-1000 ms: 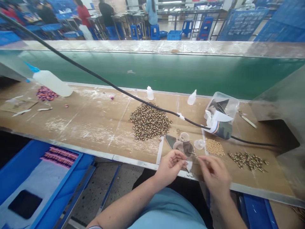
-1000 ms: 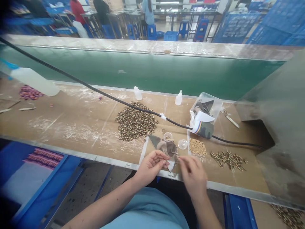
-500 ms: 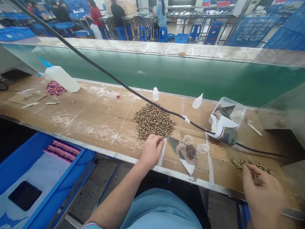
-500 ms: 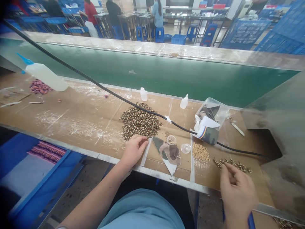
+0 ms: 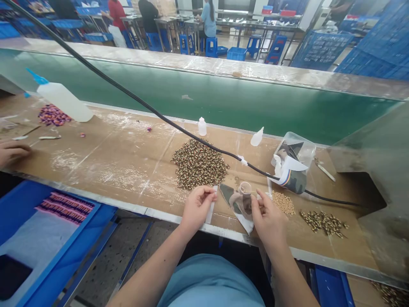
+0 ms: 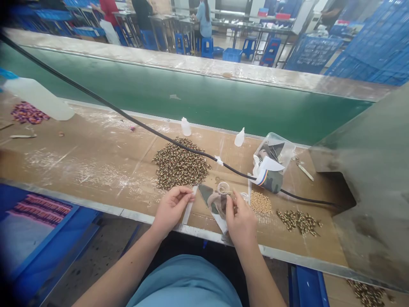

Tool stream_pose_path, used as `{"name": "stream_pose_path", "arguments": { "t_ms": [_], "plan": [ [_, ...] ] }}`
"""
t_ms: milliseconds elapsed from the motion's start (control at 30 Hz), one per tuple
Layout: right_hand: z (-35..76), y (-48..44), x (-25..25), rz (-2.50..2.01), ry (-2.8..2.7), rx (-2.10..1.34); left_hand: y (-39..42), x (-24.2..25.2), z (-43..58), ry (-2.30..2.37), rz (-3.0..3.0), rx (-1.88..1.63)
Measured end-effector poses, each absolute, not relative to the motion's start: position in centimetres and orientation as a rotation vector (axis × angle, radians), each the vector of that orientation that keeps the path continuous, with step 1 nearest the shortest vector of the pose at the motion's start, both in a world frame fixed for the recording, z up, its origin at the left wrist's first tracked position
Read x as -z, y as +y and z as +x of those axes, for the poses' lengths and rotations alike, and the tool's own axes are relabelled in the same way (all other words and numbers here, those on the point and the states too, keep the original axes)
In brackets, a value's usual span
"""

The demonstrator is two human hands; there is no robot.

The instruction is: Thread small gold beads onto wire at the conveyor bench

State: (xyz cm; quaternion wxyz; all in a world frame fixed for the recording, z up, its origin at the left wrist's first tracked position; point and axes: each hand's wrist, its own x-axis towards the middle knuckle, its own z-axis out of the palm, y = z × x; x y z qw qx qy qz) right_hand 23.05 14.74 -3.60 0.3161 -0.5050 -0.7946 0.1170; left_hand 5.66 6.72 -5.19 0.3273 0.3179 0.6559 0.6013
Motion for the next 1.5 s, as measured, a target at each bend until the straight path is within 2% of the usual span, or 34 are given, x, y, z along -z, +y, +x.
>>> {"name": "stream_pose_path", "arguments": {
  "t_ms": [300, 667, 1067, 1233, 1500],
  "plan": [
    [22.4, 15.5, 3.5, -1.176, -2.171, -0.291, 7.5, 4.5, 8.0, 1.37, 0.475, -1.564],
    [22.2, 16.4, 2.5, -1.248, -2.406, -0.058, 8.3, 5.2, 9.8, 1.258, 0.516, -1.573],
    [23.6, 15.7, 2.4, -1.364, -2.151, -0.375, 8.1, 5.2, 9.7, 1.201, 0.414, -1.559],
    [24.4, 14.3, 1.5, -1.215, -2.134, -0.59, 8.2, 5.0, 9.7, 1.209, 0.415, -1.553],
    [23.8, 13.8, 1.8, -1.176, -2.205, -0.647, 8.3, 4.8, 9.7, 1.222, 0.415, -1.546]
  ]
}}
